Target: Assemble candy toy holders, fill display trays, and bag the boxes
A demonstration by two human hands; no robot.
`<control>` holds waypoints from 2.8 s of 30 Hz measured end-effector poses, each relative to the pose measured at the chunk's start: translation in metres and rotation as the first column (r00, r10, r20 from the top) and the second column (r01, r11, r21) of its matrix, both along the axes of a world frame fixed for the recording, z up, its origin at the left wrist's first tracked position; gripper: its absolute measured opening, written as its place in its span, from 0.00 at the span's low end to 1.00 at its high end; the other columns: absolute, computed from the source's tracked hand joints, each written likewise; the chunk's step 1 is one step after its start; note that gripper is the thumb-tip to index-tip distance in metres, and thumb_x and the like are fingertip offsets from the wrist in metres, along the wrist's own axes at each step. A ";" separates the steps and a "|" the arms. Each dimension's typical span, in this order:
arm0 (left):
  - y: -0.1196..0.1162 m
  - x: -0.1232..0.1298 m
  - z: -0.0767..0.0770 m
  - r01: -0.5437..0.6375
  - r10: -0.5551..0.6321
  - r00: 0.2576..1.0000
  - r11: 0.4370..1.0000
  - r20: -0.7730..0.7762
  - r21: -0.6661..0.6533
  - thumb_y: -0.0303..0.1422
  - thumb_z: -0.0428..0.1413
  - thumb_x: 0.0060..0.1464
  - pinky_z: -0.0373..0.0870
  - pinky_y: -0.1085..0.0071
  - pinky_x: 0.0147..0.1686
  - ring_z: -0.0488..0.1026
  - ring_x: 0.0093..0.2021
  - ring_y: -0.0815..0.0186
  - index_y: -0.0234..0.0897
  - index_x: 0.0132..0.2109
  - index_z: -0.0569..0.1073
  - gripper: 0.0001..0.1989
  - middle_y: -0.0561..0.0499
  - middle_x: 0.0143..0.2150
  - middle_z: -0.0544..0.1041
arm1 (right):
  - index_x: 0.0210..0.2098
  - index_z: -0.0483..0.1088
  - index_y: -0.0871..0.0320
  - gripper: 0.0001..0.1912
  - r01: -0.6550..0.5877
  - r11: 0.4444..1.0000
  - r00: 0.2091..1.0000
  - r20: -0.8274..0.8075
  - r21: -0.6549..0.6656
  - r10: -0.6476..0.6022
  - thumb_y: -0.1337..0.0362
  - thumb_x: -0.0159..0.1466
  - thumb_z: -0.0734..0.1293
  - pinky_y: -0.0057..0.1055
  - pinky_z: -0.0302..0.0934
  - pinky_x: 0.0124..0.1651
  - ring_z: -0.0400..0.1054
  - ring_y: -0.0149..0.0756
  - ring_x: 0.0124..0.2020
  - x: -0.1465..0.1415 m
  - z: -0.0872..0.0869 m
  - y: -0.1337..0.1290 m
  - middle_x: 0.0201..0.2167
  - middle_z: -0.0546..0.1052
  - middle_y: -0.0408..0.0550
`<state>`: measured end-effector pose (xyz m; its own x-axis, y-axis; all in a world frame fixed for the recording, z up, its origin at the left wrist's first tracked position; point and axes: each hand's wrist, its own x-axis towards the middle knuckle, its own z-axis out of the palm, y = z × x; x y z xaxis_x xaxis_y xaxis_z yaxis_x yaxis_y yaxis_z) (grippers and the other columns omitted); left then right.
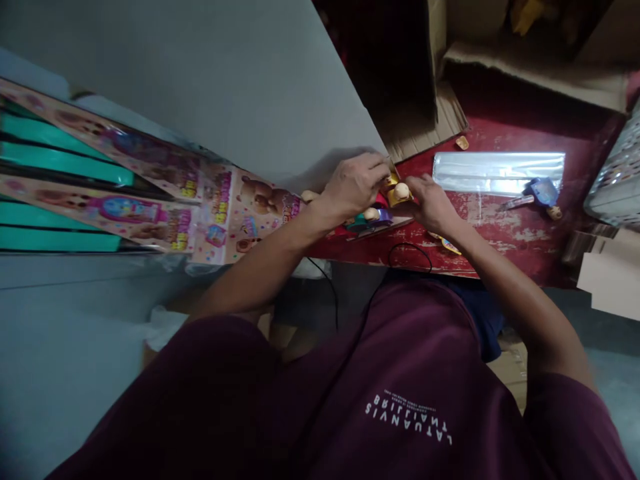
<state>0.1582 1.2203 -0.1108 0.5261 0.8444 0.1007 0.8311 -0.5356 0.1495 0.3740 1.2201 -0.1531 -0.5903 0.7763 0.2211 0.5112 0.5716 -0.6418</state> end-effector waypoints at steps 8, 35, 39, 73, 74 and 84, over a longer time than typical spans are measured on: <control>-0.011 -0.011 -0.011 -0.038 0.027 0.980 0.998 0.200 0.049 0.33 0.45 0.72 0.72 0.60 0.51 0.74 0.54 0.57 0.35 0.56 0.72 0.14 0.42 0.54 0.76 | 0.41 0.73 0.58 0.10 -0.093 0.995 0.990 0.107 0.026 0.089 0.57 0.67 0.69 0.39 0.63 0.45 0.68 0.43 0.40 -0.004 -0.001 0.011 0.36 0.76 0.48; -0.030 -0.011 -0.026 -0.178 0.160 0.929 0.984 0.335 0.025 0.45 0.51 0.69 0.70 0.55 0.55 0.75 0.52 0.52 0.40 0.47 0.78 0.17 0.43 0.47 0.79 | 0.54 0.73 0.57 0.16 0.097 0.989 0.995 -0.035 0.109 -0.094 0.57 0.74 0.61 0.45 0.68 0.52 0.69 0.45 0.48 -0.029 -0.028 -0.002 0.47 0.76 0.56; -0.031 -0.012 -0.022 -0.171 0.153 0.924 0.985 0.350 0.020 0.47 0.48 0.71 0.69 0.55 0.55 0.75 0.52 0.54 0.39 0.49 0.76 0.19 0.44 0.48 0.79 | 0.55 0.73 0.57 0.18 0.260 0.965 0.964 0.052 0.040 -0.262 0.57 0.75 0.58 0.45 0.68 0.52 0.71 0.45 0.46 0.024 -0.020 -0.033 0.46 0.78 0.56; -0.098 -0.010 -0.042 -0.365 0.361 0.872 0.930 0.329 -0.053 0.39 0.51 0.68 0.55 0.37 0.68 0.73 0.53 0.48 0.41 0.63 0.71 0.19 0.42 0.47 0.81 | 0.57 0.64 0.63 0.26 0.470 0.880 0.815 0.352 0.059 -0.459 0.49 0.70 0.62 0.49 0.70 0.48 0.73 0.53 0.46 -0.036 -0.025 -0.069 0.45 0.74 0.64; -0.098 -0.011 -0.041 -0.364 0.362 0.871 0.930 0.332 -0.057 0.39 0.51 0.69 0.55 0.37 0.68 0.73 0.53 0.48 0.40 0.63 0.71 0.20 0.42 0.47 0.81 | 0.58 0.64 0.64 0.25 0.438 0.898 0.821 0.385 0.049 -0.422 0.50 0.71 0.62 0.48 0.70 0.48 0.73 0.53 0.47 -0.040 -0.024 -0.069 0.47 0.73 0.66; -0.106 -0.014 -0.034 -0.362 0.336 0.851 0.932 0.405 -0.011 0.45 0.48 0.70 0.60 0.42 0.67 0.75 0.56 0.49 0.41 0.67 0.67 0.24 0.41 0.52 0.80 | 0.59 0.67 0.66 0.25 0.340 0.938 0.854 0.394 0.067 -0.338 0.52 0.74 0.59 0.45 0.70 0.43 0.74 0.52 0.43 -0.040 -0.022 -0.057 0.46 0.75 0.66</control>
<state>0.1438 1.1139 -0.1453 0.1030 0.9497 0.2958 0.8440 -0.2408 0.4792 0.3345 1.1627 -0.1756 -0.3268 0.9448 0.0221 0.8834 0.3137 -0.3482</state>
